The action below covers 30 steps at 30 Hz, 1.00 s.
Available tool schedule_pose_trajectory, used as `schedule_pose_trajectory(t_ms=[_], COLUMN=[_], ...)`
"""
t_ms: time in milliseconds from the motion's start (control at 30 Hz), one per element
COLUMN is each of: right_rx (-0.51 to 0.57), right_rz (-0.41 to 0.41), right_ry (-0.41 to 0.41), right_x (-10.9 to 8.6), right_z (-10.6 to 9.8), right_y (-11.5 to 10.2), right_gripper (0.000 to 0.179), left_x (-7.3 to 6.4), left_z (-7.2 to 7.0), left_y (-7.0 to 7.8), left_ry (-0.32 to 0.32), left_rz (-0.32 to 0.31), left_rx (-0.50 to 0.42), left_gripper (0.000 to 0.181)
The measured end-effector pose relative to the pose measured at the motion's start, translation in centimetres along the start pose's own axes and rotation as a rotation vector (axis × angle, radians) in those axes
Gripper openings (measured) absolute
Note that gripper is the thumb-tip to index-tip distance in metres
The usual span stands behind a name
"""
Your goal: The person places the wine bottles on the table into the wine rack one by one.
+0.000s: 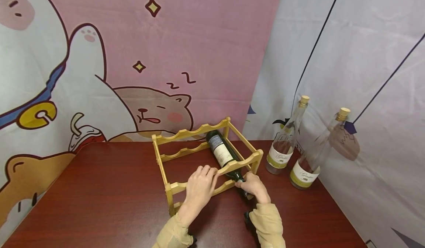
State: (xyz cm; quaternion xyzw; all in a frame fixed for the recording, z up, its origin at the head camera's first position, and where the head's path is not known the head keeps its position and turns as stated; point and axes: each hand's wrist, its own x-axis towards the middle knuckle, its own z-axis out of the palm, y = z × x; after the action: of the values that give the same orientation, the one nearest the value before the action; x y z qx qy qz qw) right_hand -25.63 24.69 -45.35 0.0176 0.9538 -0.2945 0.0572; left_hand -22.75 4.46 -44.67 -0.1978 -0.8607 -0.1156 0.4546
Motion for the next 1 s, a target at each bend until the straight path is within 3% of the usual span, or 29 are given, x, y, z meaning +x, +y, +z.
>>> schedule_pose_trajectory(t_ms=[167, 433, 1000], right_rx=[-0.009, -0.125, -0.153], right_rz=[0.018, 0.060, 0.077], right_ry=[-0.012, 0.014, 0.046], right_x=[-0.3, -0.7, -0.3], right_z=[0.0, -0.2, 0.2], right_y=[-0.4, -1.4, -1.4], right_gripper=[0.033, 0.046, 0.028], left_x=[0.0, 0.0, 0.1], left_z=[0.1, -0.1, 0.1], left_y=[0.0, 0.0, -0.1], left_ry=[0.004, -0.003, 0.018], left_rz=[-0.001, -0.006, 0.005], left_rx=[-0.002, -0.014, -0.011], left_gripper=[0.011, 0.012, 0.012])
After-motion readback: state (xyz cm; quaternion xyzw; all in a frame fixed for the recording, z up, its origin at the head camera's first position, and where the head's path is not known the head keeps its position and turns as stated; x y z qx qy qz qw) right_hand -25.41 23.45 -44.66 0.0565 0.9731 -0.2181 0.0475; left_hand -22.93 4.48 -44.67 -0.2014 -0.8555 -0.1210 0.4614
